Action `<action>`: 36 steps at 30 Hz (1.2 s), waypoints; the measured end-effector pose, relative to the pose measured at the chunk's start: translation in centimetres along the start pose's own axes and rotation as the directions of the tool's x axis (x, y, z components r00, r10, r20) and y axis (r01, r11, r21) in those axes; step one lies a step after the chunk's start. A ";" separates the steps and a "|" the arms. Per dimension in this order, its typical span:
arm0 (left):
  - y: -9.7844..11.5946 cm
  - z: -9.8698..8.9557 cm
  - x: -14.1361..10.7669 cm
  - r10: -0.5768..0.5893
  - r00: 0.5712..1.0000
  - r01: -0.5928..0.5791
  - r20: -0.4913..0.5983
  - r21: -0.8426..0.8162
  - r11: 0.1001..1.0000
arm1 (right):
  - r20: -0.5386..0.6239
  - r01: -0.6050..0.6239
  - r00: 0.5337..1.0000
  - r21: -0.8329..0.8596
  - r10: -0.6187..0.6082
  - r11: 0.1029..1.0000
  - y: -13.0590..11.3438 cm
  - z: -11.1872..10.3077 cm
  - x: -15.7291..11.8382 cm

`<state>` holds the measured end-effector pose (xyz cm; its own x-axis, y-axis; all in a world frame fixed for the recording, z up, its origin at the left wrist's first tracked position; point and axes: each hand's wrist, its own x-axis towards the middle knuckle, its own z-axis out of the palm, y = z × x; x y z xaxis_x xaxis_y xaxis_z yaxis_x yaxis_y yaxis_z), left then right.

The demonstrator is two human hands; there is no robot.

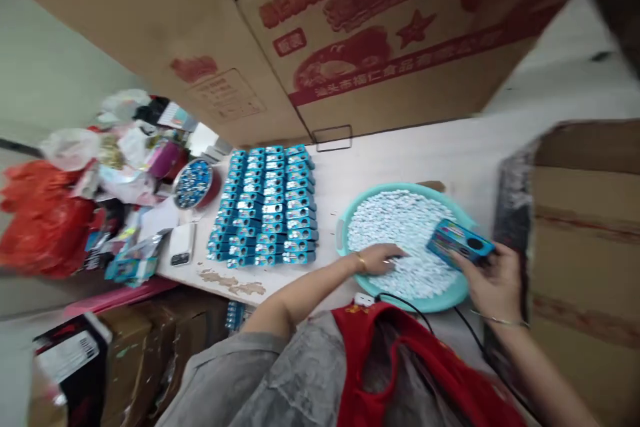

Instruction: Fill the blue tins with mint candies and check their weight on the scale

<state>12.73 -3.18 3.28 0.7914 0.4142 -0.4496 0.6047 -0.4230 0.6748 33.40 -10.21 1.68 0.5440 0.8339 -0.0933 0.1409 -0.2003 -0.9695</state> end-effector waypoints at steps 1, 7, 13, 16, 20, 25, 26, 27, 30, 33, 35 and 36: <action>-0.2 -0.8 -0.3 0.014 1.000 -0.015 -0.015 -0.029 0.999 | 0.062 -0.015 0.998 0.035 0.013 0.999 0.0 0.0 0.2; -0.2 -7.0 -2.8 0.127 0.987 -0.139 -0.095 -0.139 0.980 | 0.141 0.223 0.969 -0.159 -0.201 0.962 0.3 -0.6 1.6; 3.8 -12.2 -2.9 0.121 0.992 -0.118 -0.023 0.101 0.988 | 0.282 0.383 0.904 -0.201 -0.321 0.902 -0.1 0.5 1.0; 6.8 -12.8 -1.8 -0.015 0.998 -0.007 0.062 0.338 0.941 | 0.306 0.411 0.888 -0.185 -0.345 0.893 0.0 1.4 0.4; 11.5 -12.6 -1.2 -0.171 0.982 0.090 0.084 0.585 0.806 | 0.304 0.409 0.888 -0.179 -0.345 0.895 0.3 2.1 0.0; 12.6 -12.9 -1.7 -0.140 0.990 0.108 0.001 0.635 0.765 | 0.271 0.374 0.908 -0.184 -0.319 0.909 0.5 2.1 0.1; 11.5 -13.0 -1.5 -0.117 0.992 0.119 -0.044 0.621 0.775 | 0.258 0.362 0.915 -0.188 -0.310 0.913 0.6 2.0 0.2; 10.0 -13.0 -1.2 -0.098 0.991 0.136 -0.096 0.602 0.787 | 0.244 0.349 0.922 -0.193 -0.299 0.917 0.5 1.8 0.4; 4.4 -11.7 0.6 -0.122 0.975 0.203 -0.186 0.524 0.827 | 0.186 0.304 0.945 -0.210 -0.267 0.929 0.4 1.1 0.9; -0.2 -8.3 3.0 -0.163 0.975 0.214 -0.149 0.469 0.857 | 0.125 0.263 0.963 -0.227 -0.240 0.938 0.0 0.4 1.4; -1.6 -5.6 3.9 -0.147 0.983 0.180 -0.109 0.428 0.886 | 0.103 0.243 0.969 -0.235 -0.225 0.941 -0.2 0.1 1.7; -1.9 -4.4 4.2 -0.134 0.987 0.159 -0.090 0.401 0.902 | 0.097 0.234 0.971 -0.239 -0.217 0.942 -0.2 -0.1 1.9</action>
<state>14.49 2.87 2.70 0.6917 0.5380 -0.4817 0.7074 -0.6390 0.3021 34.49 -8.66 1.74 0.4179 0.9032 0.0980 0.4576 -0.1161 -0.8816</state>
